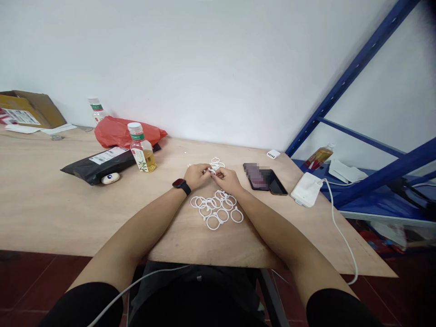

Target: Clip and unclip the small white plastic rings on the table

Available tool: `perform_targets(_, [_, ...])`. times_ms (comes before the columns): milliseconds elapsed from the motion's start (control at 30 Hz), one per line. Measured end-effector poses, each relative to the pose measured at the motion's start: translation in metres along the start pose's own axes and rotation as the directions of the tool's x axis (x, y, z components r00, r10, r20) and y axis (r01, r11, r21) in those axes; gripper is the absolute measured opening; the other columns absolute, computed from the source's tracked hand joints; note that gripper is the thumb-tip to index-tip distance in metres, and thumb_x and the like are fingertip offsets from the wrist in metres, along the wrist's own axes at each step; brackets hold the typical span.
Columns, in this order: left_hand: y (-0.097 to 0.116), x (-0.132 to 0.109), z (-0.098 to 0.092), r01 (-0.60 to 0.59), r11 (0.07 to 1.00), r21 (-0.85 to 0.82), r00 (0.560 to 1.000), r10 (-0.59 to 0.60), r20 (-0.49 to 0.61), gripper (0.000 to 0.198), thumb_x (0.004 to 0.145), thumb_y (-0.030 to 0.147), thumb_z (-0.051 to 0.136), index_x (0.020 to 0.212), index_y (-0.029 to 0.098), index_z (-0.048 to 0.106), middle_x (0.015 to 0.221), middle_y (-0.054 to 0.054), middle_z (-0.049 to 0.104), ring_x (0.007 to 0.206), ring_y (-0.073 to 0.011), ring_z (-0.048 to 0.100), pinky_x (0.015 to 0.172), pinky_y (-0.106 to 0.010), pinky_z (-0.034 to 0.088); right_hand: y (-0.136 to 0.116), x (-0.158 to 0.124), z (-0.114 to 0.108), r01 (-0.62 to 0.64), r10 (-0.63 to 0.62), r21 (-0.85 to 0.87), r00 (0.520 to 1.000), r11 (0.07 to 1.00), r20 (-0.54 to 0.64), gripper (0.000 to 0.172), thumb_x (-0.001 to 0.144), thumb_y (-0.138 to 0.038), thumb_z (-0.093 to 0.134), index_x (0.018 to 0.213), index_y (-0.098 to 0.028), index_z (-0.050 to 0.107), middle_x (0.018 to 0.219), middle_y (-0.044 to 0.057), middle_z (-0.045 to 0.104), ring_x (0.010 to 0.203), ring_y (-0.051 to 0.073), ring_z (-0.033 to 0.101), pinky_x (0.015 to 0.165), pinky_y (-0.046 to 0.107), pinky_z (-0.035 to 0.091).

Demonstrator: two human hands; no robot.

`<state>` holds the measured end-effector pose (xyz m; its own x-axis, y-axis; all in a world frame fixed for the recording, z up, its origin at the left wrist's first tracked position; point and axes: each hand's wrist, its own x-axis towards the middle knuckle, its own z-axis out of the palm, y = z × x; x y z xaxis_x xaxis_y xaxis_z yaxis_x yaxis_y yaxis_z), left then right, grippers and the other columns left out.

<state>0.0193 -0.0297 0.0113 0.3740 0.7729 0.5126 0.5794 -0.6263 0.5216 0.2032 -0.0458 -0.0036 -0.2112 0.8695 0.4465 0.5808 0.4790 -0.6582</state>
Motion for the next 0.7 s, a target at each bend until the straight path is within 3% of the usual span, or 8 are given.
perform_targets(267, [-0.005, 0.001, 0.004, -0.039, 0.998, -0.046, 0.999, 0.038, -0.032, 0.028, 0.08, 0.013, 0.045, 0.088, 0.016, 0.072, 0.09, -0.005, 0.072, 0.083, -0.0166, 0.065, 0.081, -0.028, 0.049, -0.007, -0.003, 0.002, 0.072, -0.067, -0.074, 0.995, 0.995, 0.072, 0.011, 0.082, -0.032, 0.064, 0.079, -0.021, 0.063, 0.072, -0.001, 0.067, 0.064, 0.013, 0.061, 0.062, 0.023, 0.044])
perform_targets(400, [-0.002, -0.001, 0.003, -0.072, 0.997, -0.026, 0.987, 0.067, -0.149, 0.04, 0.083, 0.018, 0.05, 0.121, 0.016, 0.061, 0.119, -0.009, 0.063, 0.076, -0.0131, 0.061, 0.08, -0.029, 0.051, -0.004, 0.001, -0.002, 0.014, -0.022, -0.174, 0.999, 0.985, -0.047, 0.013, 0.084, -0.034, 0.062, 0.083, -0.022, 0.065, 0.07, -0.001, 0.067, 0.065, 0.014, 0.061, 0.062, 0.023, 0.041])
perform_targets(467, [0.001, -0.002, 0.0, -0.076, 0.997, -0.001, 0.983, 0.075, -0.166, 0.042, 0.085, 0.023, 0.053, 0.126, 0.015, 0.057, 0.115, -0.009, 0.063, 0.07, -0.0118, 0.058, 0.074, -0.028, 0.05, -0.001, 0.003, -0.006, -0.059, 0.031, -0.246, 0.993, 0.968, -0.114, 0.015, 0.084, -0.036, 0.062, 0.083, -0.022, 0.066, 0.068, -0.001, 0.067, 0.064, 0.015, 0.06, 0.062, 0.024, 0.039])
perform_targets(567, [0.006, -0.003, -0.004, -0.166, 0.986, -0.001, 0.986, 0.166, 0.036, 0.023, 0.085, 0.031, 0.057, 0.097, 0.016, 0.068, 0.083, -0.003, 0.067, 0.068, -0.0131, 0.058, 0.068, -0.026, 0.047, 0.002, 0.004, -0.012, -0.124, 0.094, -0.326, 0.99, 0.937, -0.106, 0.02, 0.081, -0.04, 0.066, 0.092, -0.024, 0.068, 0.07, -0.002, 0.068, 0.067, 0.016, 0.061, 0.062, 0.025, 0.038])
perform_targets(633, [0.011, -0.004, -0.004, -0.217, 0.976, -0.035, 0.949, 0.219, 0.229, 0.022, 0.082, 0.038, 0.061, 0.079, 0.017, 0.068, 0.07, -0.001, 0.066, 0.064, -0.0127, 0.057, 0.064, -0.024, 0.044, 0.003, 0.005, -0.014, -0.139, 0.12, -0.351, 0.99, 0.926, -0.074, 0.028, 0.078, -0.043, 0.068, 0.1, -0.026, 0.068, 0.072, -0.002, 0.069, 0.068, 0.016, 0.062, 0.062, 0.025, 0.038])
perform_targets(700, [0.014, -0.004, -0.001, -0.235, 0.97, -0.062, 0.905, 0.241, 0.352, 0.029, 0.078, 0.045, 0.065, 0.073, 0.017, 0.067, 0.066, 0.0, 0.065, 0.06, -0.0118, 0.056, 0.061, -0.023, 0.041, 0.003, 0.005, -0.014, -0.155, 0.139, -0.36, 0.988, 0.92, -0.072, 0.029, 0.08, -0.044, 0.066, 0.104, -0.026, 0.068, 0.073, -0.002, 0.069, 0.069, 0.017, 0.062, 0.062, 0.025, 0.037])
